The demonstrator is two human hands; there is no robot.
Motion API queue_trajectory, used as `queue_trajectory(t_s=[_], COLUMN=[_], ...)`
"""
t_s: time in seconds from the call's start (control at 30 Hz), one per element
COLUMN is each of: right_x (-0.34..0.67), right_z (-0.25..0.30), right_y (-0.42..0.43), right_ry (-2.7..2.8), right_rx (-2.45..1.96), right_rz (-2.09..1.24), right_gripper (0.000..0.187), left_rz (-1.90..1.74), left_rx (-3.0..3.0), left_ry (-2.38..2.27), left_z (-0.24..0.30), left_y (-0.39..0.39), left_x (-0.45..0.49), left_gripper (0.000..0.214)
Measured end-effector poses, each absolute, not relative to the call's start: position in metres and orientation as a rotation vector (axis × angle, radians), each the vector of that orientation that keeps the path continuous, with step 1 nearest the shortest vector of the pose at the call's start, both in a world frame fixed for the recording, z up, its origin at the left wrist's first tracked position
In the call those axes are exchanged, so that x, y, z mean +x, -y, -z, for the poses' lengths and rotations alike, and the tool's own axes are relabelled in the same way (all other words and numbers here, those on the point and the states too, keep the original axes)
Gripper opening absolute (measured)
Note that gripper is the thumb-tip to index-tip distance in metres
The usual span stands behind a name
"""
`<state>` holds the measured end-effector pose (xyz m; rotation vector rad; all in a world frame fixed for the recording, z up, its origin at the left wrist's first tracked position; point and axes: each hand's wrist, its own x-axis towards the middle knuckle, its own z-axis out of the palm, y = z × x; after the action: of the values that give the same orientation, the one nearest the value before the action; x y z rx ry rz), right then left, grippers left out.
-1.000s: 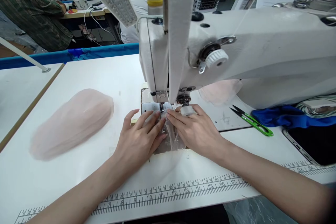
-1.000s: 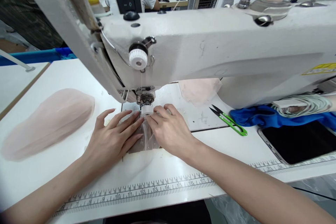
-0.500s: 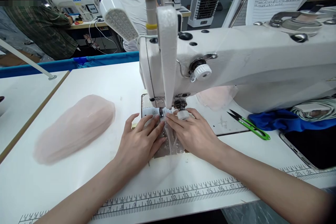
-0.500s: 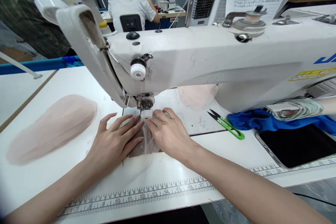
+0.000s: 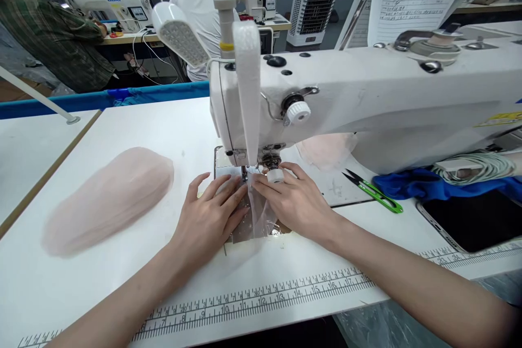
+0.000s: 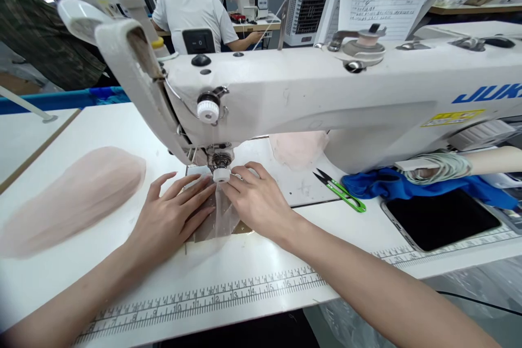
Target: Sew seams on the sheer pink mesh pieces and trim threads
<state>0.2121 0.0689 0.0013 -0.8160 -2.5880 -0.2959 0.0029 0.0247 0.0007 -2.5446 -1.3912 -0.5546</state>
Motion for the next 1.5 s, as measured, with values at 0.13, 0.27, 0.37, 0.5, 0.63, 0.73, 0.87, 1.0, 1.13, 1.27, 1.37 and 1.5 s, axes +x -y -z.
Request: queue_trajectory(t_s=[0.13, 0.27, 0.37, 0.5, 0.63, 0.73, 0.87, 1.0, 1.13, 1.27, 1.37, 1.5], right_x=[0.223, 0.227, 0.225, 0.221, 0.219, 0.217, 0.214, 0.211, 0.212, 0.215, 0.216, 0.215], right_z=[-0.024, -0.038, -0.038, -0.033, -0.022, -0.015, -0.013, -0.012, -0.008, -0.010, -0.014, -0.014], right_y=[-0.061, -0.057, -0.056, -0.055, -0.054, -0.056, -0.061, -0.064, -0.065, -0.060, -0.057, -0.055], right_ry=[2.653, 2.814, 2.750, 2.607, 2.595, 2.477, 2.267, 2.235, 2.257, 2.379, 2.511, 2.584], right_rx=[-0.825, -0.848, -0.893, -0.982, -0.873, -0.826, -0.792, -0.786, -0.809, -0.740, -0.652, -0.553], right_rz=[-0.144, -0.521, -0.565, -0.668, -0.472, -0.099, 0.101, 0.092, 0.049, 0.038, 0.091, 0.078], right_gripper=[0.018, 0.006, 0.012, 0.013, 0.017, 0.023, 0.024, 0.024, 0.024, 0.020, 0.021, 0.026], left_rz=[0.582, 0.210, 0.100, 0.219, 0.434, 0.490, 0.332, 0.228, 0.328, 0.481, 0.522, 0.444], left_rx=[-2.767, -2.988, -2.859, -2.774, -2.897, -2.875, -2.983, -3.027, -3.112, -3.112, -2.914, -2.672], left_ry=[1.468, 1.577, 1.564, 1.644, 1.859, 2.000, 1.931, 1.845, 1.843, 1.573, 1.281, 1.091], left_z=[-0.025, -0.041, -0.031, -0.014, -0.021, -0.036, -0.047, -0.045, -0.043, -0.033, -0.020, -0.007], left_y=[-0.009, 0.009, 0.009, -0.006, -0.019, -0.028, -0.043, -0.055, -0.054, -0.040, -0.024, -0.004], left_x=[0.002, 0.005, 0.010, 0.015, 0.011, 0.007, 0.002, -0.004, -0.008, -0.009, -0.005, 0.004], left_gripper=[0.019, 0.034, 0.024, 0.028, 0.029, 0.027, 0.032, 0.025, 0.036, 0.039, 0.035, 0.031])
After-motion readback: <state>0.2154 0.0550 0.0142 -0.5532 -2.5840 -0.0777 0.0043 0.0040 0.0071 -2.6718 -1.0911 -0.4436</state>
